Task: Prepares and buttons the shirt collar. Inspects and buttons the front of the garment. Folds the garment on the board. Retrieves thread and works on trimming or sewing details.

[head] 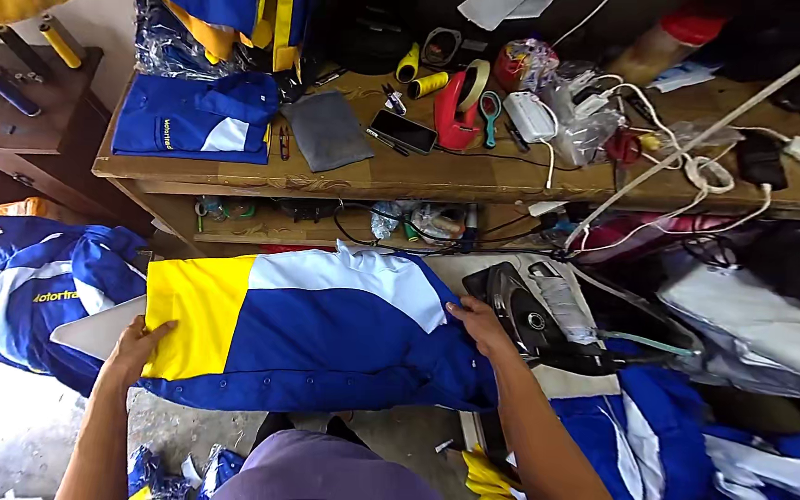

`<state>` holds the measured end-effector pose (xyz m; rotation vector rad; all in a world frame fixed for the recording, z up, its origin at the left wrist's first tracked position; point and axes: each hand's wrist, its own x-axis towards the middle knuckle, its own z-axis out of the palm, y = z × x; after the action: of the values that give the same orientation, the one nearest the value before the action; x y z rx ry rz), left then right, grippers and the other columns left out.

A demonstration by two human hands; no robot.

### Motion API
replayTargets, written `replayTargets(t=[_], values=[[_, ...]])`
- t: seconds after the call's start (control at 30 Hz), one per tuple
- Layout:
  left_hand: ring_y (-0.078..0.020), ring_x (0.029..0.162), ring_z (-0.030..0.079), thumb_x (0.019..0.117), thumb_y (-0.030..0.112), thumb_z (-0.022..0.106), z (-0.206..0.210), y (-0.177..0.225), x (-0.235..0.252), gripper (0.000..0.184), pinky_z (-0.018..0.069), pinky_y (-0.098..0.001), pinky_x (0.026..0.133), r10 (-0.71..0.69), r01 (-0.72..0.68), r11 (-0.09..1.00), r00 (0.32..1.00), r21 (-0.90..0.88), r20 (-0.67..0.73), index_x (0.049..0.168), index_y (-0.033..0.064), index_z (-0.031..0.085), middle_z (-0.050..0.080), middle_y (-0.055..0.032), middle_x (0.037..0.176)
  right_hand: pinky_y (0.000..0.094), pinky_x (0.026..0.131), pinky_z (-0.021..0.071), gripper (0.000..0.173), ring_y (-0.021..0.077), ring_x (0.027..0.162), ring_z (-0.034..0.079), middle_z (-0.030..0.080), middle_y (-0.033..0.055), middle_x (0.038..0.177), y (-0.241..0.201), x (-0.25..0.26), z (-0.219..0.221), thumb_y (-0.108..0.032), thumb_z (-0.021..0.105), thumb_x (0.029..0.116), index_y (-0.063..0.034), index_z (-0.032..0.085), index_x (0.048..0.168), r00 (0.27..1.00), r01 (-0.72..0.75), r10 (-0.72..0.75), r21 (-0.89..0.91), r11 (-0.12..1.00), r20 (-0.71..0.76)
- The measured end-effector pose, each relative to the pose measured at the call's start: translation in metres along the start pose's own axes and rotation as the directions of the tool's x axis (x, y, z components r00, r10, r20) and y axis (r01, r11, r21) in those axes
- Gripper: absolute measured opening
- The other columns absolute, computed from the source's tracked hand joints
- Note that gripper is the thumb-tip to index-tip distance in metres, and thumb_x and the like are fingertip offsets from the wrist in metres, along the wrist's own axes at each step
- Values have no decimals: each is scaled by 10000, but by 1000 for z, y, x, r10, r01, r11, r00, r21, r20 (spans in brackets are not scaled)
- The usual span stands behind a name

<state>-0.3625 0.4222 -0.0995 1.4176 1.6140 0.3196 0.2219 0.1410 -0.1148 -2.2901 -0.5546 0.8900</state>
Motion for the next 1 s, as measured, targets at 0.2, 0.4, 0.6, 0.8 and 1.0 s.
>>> replayTargets(t=[0.2,0.4,0.6,0.8,1.0], values=[[-226,968,687,906,87,733,-52,62,-21,616,594,-439,824,155,-154,983,988,-96,-6,1460,39,467,635,-193,1259,399,783,535,288,152,852,611,651,131,1007,-80,-23,-80,-79,673,957,31,584,1208,967,191,-159,151,970,-200],[-6,872,656,960,106,664,-131,197,-4,502,595,-243,747,502,-522,832,853,-188,-144,1425,169,486,645,46,1146,255,741,535,324,1,823,588,613,-48,1030,-247,-25,-192,-168,680,939,-130,587,1247,814,475,-403,80,876,-418],[20,992,669,958,158,618,-171,235,-26,528,598,-222,850,659,-691,703,722,-170,-209,1454,217,447,644,98,1193,95,620,486,106,-107,707,575,580,-163,780,-275,-68,-265,-212,482,1061,-217,525,963,747,631,-559,121,766,-361],[-187,978,721,933,136,722,-108,117,-48,625,625,-441,837,424,-429,890,903,-151,-65,1492,206,452,690,-83,1220,232,778,563,334,-9,899,619,635,-66,1075,-105,-87,-190,-222,667,950,-154,580,1266,764,621,-599,22,783,-241],[-216,943,743,926,189,751,-4,-26,-35,626,624,-414,853,219,-214,960,976,-182,8,1455,2,473,727,-174,1142,429,832,563,309,214,901,649,662,224,1069,60,-89,-47,-62,634,957,121,583,1200,948,303,-302,-10,953,-97]])
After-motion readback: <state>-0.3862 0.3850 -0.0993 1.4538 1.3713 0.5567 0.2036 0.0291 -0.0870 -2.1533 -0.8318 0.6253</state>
